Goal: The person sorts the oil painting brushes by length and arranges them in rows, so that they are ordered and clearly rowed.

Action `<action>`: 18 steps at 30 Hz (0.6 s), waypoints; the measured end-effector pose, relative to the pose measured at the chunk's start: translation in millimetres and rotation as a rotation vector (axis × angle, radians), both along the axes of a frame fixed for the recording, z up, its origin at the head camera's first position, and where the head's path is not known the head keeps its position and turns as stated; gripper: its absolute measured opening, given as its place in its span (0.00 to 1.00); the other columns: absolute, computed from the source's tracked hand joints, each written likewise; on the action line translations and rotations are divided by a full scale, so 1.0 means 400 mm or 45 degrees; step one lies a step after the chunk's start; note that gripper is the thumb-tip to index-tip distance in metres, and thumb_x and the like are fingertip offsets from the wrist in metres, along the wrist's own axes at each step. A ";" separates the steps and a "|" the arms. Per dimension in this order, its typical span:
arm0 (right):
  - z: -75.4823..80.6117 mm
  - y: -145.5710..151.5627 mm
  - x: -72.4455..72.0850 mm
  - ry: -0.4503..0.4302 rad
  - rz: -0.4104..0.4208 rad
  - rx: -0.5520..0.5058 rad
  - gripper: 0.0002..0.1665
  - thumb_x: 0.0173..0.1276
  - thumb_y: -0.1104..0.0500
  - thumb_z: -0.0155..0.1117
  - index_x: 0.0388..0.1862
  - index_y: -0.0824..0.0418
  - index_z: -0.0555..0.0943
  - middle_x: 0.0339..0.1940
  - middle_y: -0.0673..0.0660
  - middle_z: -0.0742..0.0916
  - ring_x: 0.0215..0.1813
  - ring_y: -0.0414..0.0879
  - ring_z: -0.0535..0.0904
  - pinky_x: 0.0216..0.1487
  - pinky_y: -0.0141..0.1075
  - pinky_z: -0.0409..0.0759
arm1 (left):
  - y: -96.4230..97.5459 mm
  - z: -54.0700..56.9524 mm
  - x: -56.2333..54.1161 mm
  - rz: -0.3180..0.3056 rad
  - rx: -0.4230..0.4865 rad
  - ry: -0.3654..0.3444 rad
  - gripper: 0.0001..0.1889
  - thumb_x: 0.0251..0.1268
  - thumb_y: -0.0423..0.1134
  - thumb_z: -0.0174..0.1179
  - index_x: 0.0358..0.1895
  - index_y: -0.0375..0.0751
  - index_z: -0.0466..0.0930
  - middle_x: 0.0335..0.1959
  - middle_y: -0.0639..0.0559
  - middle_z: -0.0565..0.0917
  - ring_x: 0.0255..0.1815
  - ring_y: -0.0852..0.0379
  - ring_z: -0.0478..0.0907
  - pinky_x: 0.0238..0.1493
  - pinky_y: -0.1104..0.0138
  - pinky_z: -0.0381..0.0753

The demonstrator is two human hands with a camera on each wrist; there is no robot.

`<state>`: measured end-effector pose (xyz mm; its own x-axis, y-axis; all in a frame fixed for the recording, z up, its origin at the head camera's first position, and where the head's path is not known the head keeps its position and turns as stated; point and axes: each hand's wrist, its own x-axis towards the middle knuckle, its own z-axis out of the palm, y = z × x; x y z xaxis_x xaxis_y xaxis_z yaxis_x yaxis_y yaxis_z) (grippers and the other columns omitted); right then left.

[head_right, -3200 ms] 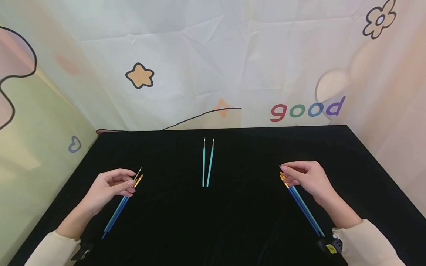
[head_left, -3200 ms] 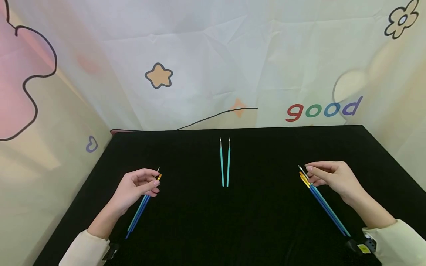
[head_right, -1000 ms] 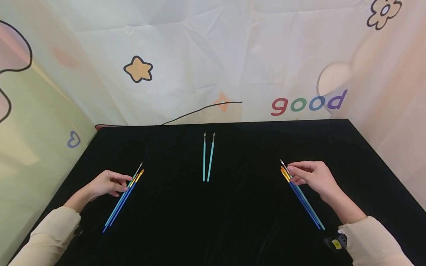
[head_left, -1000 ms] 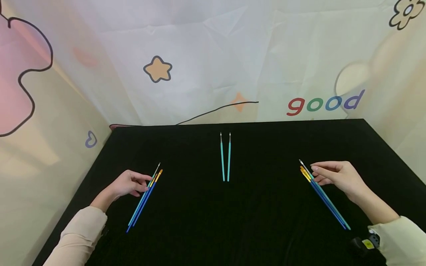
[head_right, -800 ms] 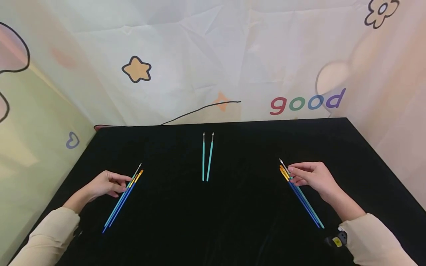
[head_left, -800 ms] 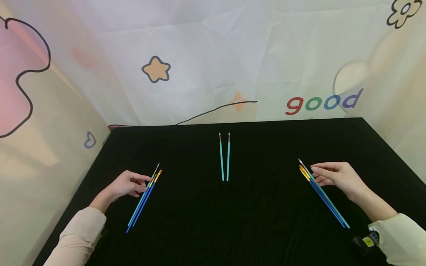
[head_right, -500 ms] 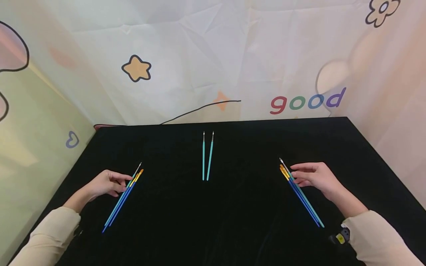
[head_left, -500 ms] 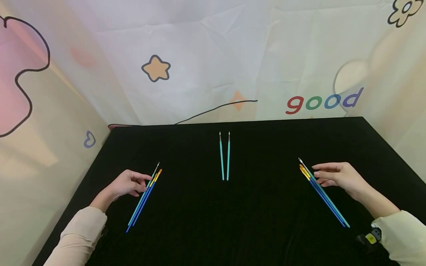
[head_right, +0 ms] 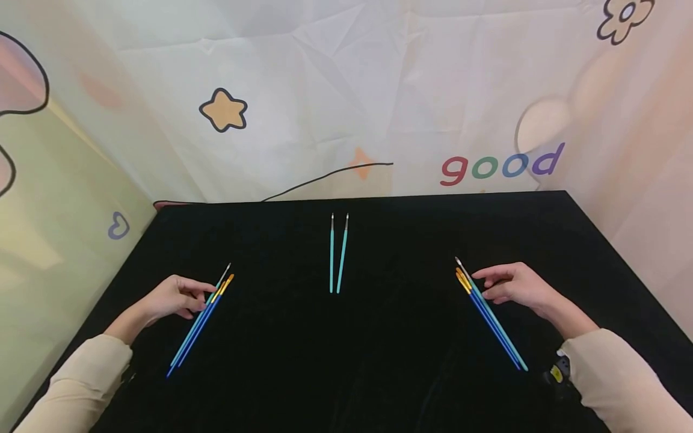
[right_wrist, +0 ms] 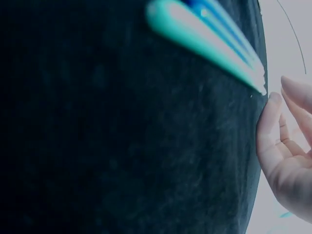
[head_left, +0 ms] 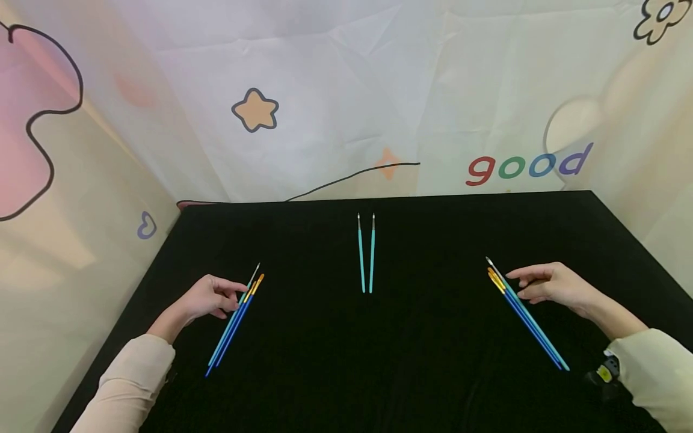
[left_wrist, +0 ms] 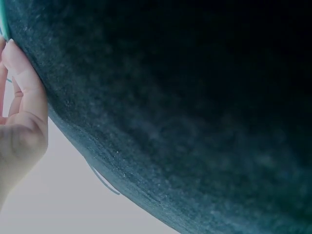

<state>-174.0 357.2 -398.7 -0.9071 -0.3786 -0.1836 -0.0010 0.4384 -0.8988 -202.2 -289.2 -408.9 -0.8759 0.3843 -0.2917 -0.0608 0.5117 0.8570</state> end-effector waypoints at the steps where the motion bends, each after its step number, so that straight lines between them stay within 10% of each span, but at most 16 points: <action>1: -0.002 0.002 -0.003 -0.002 0.011 0.019 0.20 0.61 0.68 0.58 0.53 0.71 0.74 0.35 0.56 0.75 0.34 0.42 0.78 0.36 0.35 0.81 | 0.000 -0.001 0.000 0.000 0.001 0.002 0.19 0.57 0.27 0.57 0.54 0.24 0.72 0.26 0.49 0.78 0.31 0.56 0.78 0.30 0.61 0.81; 18: -0.013 0.001 -0.028 0.007 0.127 0.166 0.23 0.58 0.65 0.62 0.51 0.76 0.73 0.22 0.48 0.68 0.21 0.40 0.66 0.21 0.31 0.69 | -0.001 -0.003 0.000 -0.008 -0.001 0.017 0.19 0.57 0.28 0.57 0.53 0.24 0.72 0.26 0.49 0.77 0.30 0.56 0.77 0.30 0.61 0.81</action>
